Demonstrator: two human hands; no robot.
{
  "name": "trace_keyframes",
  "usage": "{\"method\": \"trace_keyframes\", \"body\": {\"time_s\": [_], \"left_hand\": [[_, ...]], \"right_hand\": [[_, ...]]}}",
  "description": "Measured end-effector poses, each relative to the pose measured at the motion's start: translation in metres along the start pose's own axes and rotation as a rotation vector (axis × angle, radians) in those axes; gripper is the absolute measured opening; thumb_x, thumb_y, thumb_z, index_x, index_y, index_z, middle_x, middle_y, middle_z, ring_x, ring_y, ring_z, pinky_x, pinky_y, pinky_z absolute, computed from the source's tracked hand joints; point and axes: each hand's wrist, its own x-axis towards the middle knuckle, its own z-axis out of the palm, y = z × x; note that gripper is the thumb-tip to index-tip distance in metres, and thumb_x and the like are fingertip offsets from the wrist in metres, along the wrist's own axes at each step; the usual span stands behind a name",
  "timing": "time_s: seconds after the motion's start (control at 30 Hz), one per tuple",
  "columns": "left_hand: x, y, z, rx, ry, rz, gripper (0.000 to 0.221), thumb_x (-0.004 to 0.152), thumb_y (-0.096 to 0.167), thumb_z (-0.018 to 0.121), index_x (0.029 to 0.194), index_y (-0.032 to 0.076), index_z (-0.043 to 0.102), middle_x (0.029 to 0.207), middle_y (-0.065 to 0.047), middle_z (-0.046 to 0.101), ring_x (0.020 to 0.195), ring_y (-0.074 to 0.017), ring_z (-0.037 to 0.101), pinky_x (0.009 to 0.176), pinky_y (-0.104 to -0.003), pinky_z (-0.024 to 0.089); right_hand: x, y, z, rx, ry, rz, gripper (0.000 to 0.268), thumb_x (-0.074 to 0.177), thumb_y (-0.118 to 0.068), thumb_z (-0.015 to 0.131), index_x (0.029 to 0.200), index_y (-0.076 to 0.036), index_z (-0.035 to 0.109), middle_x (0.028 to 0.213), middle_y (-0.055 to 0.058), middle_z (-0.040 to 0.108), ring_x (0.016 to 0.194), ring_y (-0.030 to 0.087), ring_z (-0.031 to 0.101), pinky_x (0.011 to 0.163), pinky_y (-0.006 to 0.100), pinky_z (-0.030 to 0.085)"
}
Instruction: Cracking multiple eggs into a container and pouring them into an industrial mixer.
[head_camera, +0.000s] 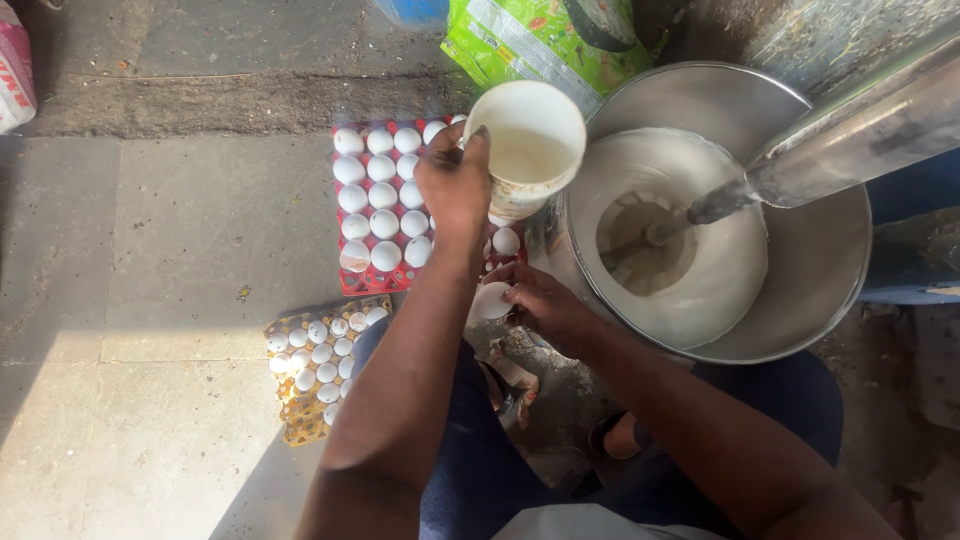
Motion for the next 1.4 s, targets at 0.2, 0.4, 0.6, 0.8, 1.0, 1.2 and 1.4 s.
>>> {"method": "trace_keyframes", "body": {"time_s": [0.2, 0.4, 0.6, 0.8, 1.0, 1.2, 1.4], "left_hand": [[0.025, 0.003, -0.020, -0.196, 0.168, -0.076, 0.025, 0.092, 0.012, 0.072, 0.107, -0.007, 0.073, 0.082, -0.006, 0.075, 0.069, -0.0076, 0.065, 0.064, -0.025, 0.051], [0.033, 0.009, -0.031, -0.215, 0.306, 0.013, 0.028, 0.091, 0.016, 0.071, 0.111, -0.005, 0.071, 0.073, -0.005, 0.070, 0.061, -0.0070, 0.057, 0.055, -0.025, 0.044], [0.028, 0.014, -0.021, -0.034, 0.316, 0.022, 0.031, 0.089, 0.019, 0.071, 0.109, -0.004, 0.074, 0.069, -0.002, 0.067, 0.058, -0.0046, 0.055, 0.052, -0.024, 0.044], [0.027, 0.013, -0.020, 0.093, 0.287, 0.066, 0.030, 0.087, 0.020, 0.072, 0.109, -0.002, 0.075, 0.067, -0.002, 0.065, 0.056, -0.0070, 0.053, 0.052, -0.029, 0.044], [0.022, 0.019, -0.019, 0.264, 0.264, 0.028, 0.031, 0.084, 0.022, 0.074, 0.106, 0.002, 0.076, 0.062, -0.006, 0.065, 0.053, -0.0125, 0.057, 0.052, -0.032, 0.046], [0.020, 0.019, -0.016, 0.283, 0.246, 0.068, 0.030, 0.083, 0.022, 0.073, 0.106, 0.002, 0.076, 0.066, -0.008, 0.070, 0.056, -0.0145, 0.064, 0.056, -0.033, 0.050], [0.018, 0.012, -0.010, 0.275, 0.212, 0.067, 0.033, 0.083, 0.021, 0.072, 0.107, -0.001, 0.074, 0.073, -0.011, 0.074, 0.063, -0.0184, 0.071, 0.063, -0.034, 0.056]], "right_hand": [[-0.013, -0.014, 0.004, 0.089, -0.031, 0.022, 0.043, 0.097, -0.014, 0.042, 0.136, -0.007, 0.060, 0.119, 0.008, 0.065, 0.092, 0.017, 0.060, 0.078, 0.033, 0.053], [-0.047, -0.076, 0.024, -0.179, -0.047, -0.116, 0.037, 0.098, -0.012, 0.058, 0.133, -0.004, 0.054, 0.112, 0.014, 0.062, 0.093, 0.020, 0.068, 0.079, 0.036, 0.057], [-0.042, -0.116, -0.020, -0.274, 0.206, -0.341, 0.029, 0.103, -0.020, 0.054, 0.128, -0.009, 0.050, 0.105, 0.016, 0.069, 0.084, 0.021, 0.071, 0.072, 0.034, 0.059], [-0.009, -0.137, -0.056, -0.717, 0.525, -0.495, 0.033, 0.109, -0.013, 0.059, 0.141, -0.007, 0.054, 0.105, 0.005, 0.061, 0.086, 0.012, 0.054, 0.074, 0.026, 0.048], [0.006, -0.142, -0.044, -1.259, 0.659, -1.005, 0.033, 0.112, -0.005, 0.060, 0.142, -0.002, 0.046, 0.120, 0.016, 0.055, 0.105, 0.024, 0.059, 0.093, 0.037, 0.052], [0.032, -0.130, -0.070, -1.401, 0.669, -0.973, 0.034, 0.111, -0.008, 0.063, 0.141, -0.004, 0.050, 0.132, 0.022, 0.053, 0.117, 0.038, 0.059, 0.101, 0.050, 0.051], [0.016, -0.178, -0.050, 0.017, 0.301, -0.603, 0.035, 0.109, -0.034, 0.060, 0.137, -0.012, 0.057, 0.117, 0.012, 0.066, 0.087, 0.022, 0.062, 0.077, 0.037, 0.046]]}}
